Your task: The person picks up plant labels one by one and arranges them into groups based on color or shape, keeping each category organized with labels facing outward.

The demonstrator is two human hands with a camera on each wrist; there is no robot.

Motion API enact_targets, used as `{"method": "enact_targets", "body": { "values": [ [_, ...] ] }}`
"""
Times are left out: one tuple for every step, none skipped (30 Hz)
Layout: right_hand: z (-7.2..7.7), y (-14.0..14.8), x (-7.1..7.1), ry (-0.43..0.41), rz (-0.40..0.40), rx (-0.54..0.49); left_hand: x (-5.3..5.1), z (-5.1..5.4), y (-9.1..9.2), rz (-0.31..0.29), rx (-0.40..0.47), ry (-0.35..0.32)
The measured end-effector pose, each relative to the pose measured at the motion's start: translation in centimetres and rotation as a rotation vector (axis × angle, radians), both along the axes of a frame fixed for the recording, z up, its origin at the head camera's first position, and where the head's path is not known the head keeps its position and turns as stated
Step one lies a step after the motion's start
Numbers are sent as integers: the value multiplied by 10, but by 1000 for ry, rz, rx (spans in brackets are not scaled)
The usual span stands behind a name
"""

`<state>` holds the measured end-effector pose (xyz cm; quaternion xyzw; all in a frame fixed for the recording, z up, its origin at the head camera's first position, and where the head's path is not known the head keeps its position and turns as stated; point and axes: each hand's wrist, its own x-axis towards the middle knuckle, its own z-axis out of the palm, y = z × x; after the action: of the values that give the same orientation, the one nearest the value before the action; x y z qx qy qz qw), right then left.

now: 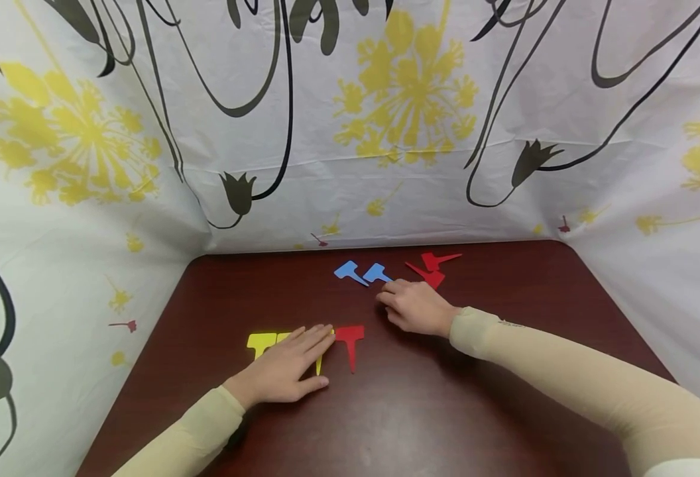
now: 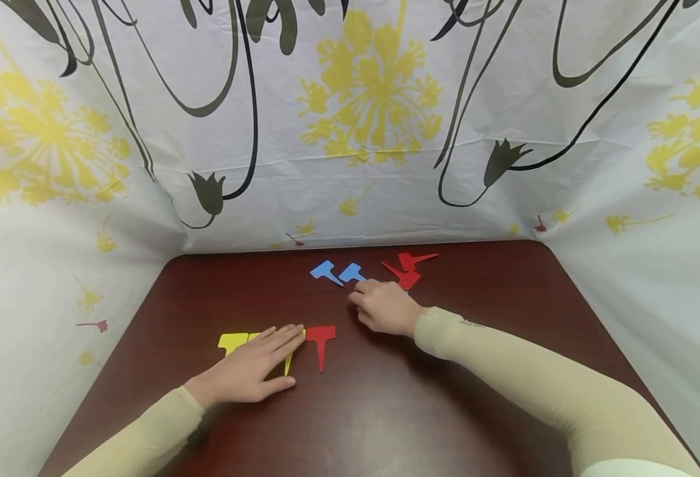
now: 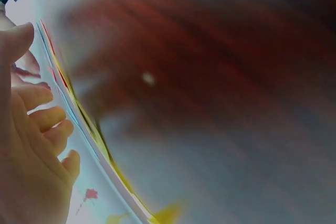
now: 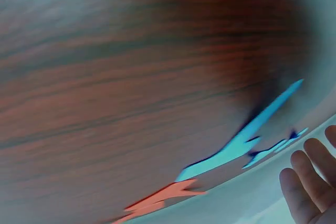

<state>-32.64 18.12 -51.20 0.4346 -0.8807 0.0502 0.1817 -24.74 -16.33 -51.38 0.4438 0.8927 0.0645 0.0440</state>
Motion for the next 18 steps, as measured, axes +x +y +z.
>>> {"method": "enact_targets", "body": {
  "values": [
    [0, 3, -2, 3, -18, -2, 0, 0, 2, -6, -1, 1],
    [0, 6, -3, 2, -37, -6, 0, 0, 4, -14, -1, 4],
    [1, 9, -5, 1, -56, -10, 0, 1, 5, -23, 0, 3],
    [1, 12, -6, -2, -76, -13, 0, 1, 6, -30, 0, 2],
    [1, 15, -8, -5, -101, -12, 0, 1, 8, -37, -2, -1],
    [1, 19, -10, -13, -125, -14, 0, 1, 9, -44, -3, -5],
    [2, 23, -12, -26, -151, -20, -1, 2, 9, -49, -6, -8],
    [2, 27, -15, -44, -180, -26, -1, 2, 10, -54, -7, -14],
    [3, 31, -17, -65, -209, -34, -1, 2, 11, -56, -9, -21],
    [3, 36, -21, -85, -242, -42, -1, 2, 12, -58, -14, -29],
    [4, 42, -25, -108, -276, -49, -1, 2, 12, -59, -19, -35],
    [4, 48, -29, -129, -306, -63, -2, 2, 13, -60, -25, -40],
    [5, 54, -33, -148, -339, -71, -2, 2, 14, -60, -32, -46],
    [6, 60, -37, -167, -371, -82, -2, 2, 15, -61, -39, -50],
    [6, 66, -41, -177, -397, -91, -3, 2, 15, -63, -44, -53],
    [6, 74, -45, -175, -423, -91, -3, 2, 16, -65, -48, -56],
    [6, 80, -48, -174, -440, -90, -3, 2, 16, -67, -52, -58],
    [6, 87, -52, -169, -454, -82, -3, 2, 17, -70, -56, -60]
  ]
}}
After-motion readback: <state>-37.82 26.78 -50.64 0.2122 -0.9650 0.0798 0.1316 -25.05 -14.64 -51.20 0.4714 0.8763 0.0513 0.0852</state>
